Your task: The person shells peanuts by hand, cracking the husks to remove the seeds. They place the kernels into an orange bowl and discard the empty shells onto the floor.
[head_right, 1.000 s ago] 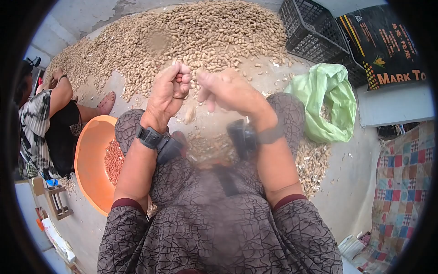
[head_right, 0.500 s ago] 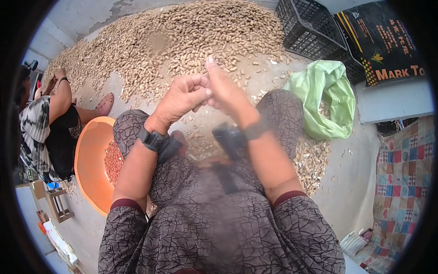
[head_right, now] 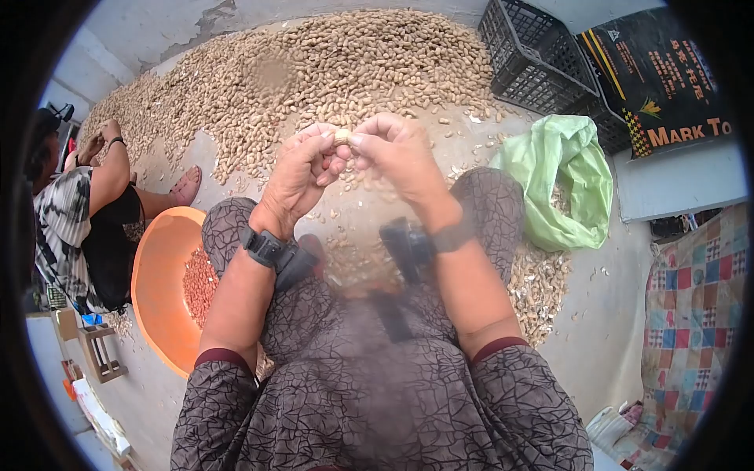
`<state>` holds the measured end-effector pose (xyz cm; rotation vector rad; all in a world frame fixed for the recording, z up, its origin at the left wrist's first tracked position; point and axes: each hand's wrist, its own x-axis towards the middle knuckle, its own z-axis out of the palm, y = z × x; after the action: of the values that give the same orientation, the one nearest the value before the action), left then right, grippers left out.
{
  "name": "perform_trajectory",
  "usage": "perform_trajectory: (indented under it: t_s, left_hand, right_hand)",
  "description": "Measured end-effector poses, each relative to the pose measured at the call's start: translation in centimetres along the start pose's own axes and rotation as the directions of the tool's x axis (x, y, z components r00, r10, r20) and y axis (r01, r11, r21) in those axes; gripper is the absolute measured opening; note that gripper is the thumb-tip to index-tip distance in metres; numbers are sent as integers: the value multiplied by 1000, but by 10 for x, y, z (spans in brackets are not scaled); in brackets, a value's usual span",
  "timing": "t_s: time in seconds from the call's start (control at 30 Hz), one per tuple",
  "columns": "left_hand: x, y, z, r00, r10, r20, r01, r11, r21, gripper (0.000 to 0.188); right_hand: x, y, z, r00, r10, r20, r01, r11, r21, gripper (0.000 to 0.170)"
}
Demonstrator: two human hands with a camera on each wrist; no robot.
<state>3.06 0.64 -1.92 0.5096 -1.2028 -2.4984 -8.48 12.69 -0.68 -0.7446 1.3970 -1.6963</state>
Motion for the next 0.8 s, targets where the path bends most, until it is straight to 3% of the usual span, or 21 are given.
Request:
perform_trajectory:
  t_s: [0.27,0.37,0.53,0.67,0.73,0.8]
  left_hand:
    - [-4,5,-2,995,15,102,-20,999,51,16]
    - [-6,5,-1,992,31,121,-39,997,59,16]
    - [-9,6,6,985,111,134,-120,990,66,19]
    - [-9,5,5,982,108,152,-120,990,72,29]
    - [-9,5,8,984,111,138,-127,986,107,28]
    - [-11,6,11,985,127,113,-143,979,146,27]
  right_hand:
    - [-7,-14,8,999,-40,-19,38,998,-56,14]
    - [-7,-12,9,997,-75,-27,69,985,-160,14]
    - [-6,-6,4,999,-21,-42,23,999,34,14]
    - [-6,-4,4,1000,0,-26,2,997,76,12]
    - [-5,-1,4,997,53,54,-64,971,228,11]
    - [-4,1,3,995,61,75,-77,966,246,12]
